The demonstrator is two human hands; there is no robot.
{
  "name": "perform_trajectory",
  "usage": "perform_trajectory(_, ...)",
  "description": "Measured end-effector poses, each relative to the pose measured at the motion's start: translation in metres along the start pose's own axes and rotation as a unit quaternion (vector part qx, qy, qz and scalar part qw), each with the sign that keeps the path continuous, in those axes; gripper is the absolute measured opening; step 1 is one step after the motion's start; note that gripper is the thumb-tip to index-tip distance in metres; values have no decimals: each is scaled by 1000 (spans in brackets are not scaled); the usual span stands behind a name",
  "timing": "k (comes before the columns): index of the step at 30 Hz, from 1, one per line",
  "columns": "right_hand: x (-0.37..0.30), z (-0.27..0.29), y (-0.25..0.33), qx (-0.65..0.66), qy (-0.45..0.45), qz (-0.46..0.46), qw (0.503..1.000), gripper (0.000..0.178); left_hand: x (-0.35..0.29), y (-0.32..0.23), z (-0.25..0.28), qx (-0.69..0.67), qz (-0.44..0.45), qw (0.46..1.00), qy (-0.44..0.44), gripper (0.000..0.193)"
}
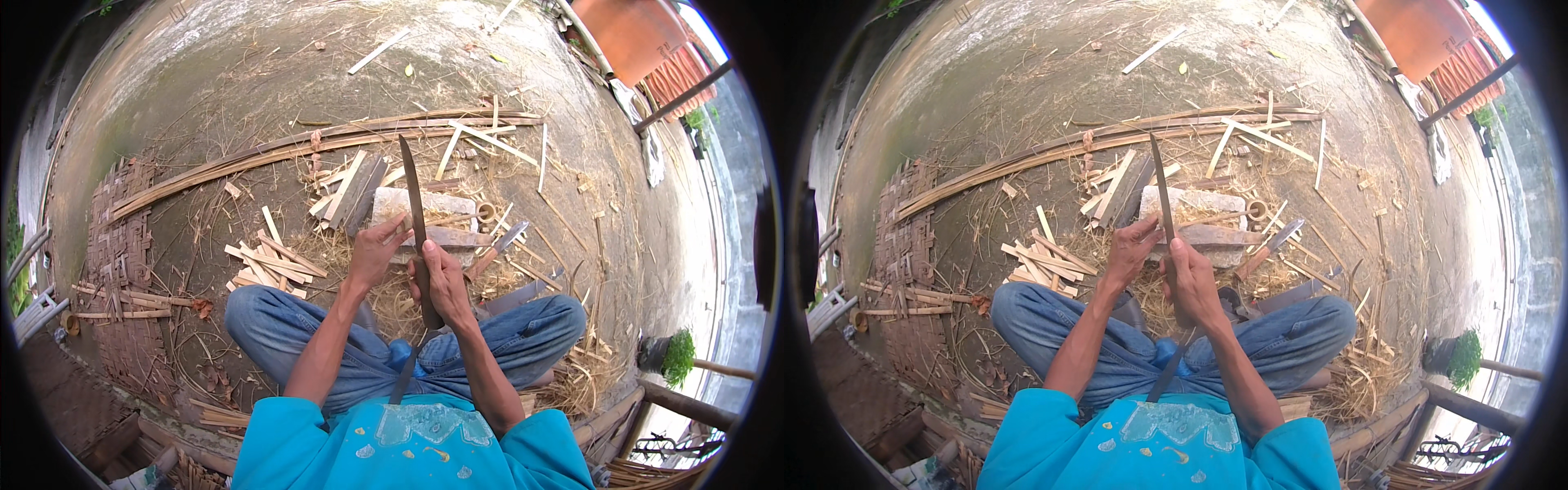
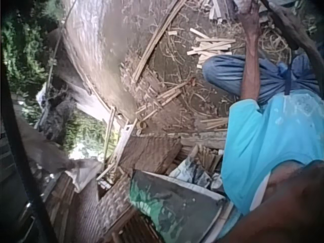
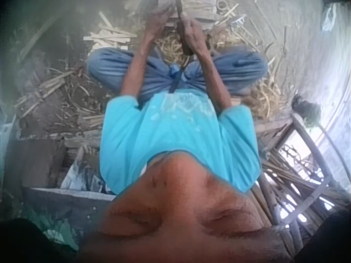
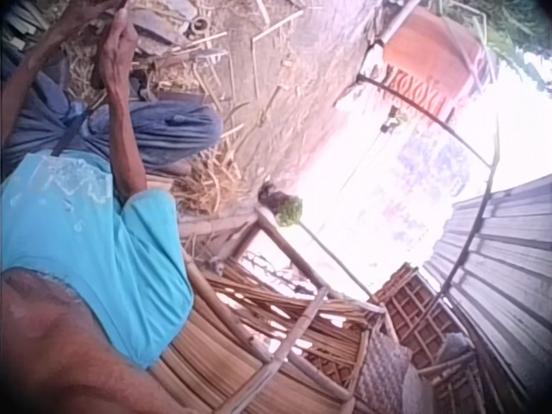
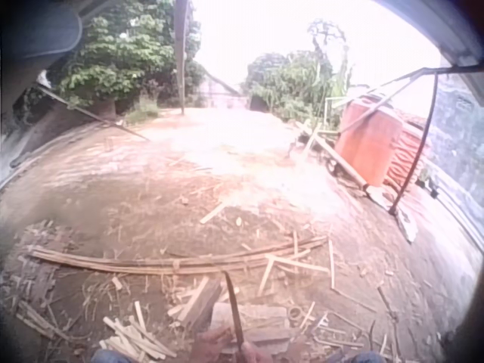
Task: The person sits cross-legged on the ground and uses a large knife to split bamboo strips into thinner pieces. They repeatedly position the bamboo on a wooden block, strike it with the knife, and separate the resulting strips.
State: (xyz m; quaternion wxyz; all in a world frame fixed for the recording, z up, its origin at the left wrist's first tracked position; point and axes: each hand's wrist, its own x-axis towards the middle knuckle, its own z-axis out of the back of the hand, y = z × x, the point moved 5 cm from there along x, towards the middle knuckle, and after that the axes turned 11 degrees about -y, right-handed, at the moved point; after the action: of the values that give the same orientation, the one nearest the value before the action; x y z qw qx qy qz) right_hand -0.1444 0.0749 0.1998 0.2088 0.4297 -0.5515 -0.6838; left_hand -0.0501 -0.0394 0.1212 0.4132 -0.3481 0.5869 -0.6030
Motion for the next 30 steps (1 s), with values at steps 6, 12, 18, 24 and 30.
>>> perform_trajectory(6, 0, 2, -6, -4, 25, -18, 1000, 50, 1, 3, 1, -2, -2, 1000, 5, 44)
perform_trajectory(12, -1, -1, -4, -2, 16, -25, 1000, 50, 1, 5, 1, -9, 6, 1000, 3, 44)
perform_trajectory(18, 2, 1, -14, -19, 25, -29, 999, 49, 0, 0, 2, -11, 6, 1000, 1, 44)
perform_trajectory(24, -2, -3, -6, -49, -23, 13, 998, 49, -1, -6, 2, 16, -7, 1000, 8, 44)
perform_trajectory(30, -1, -1, 0, -152, 4, 56, 987, 50, -2, -3, -1, 42, -41, 998, -4, 41)
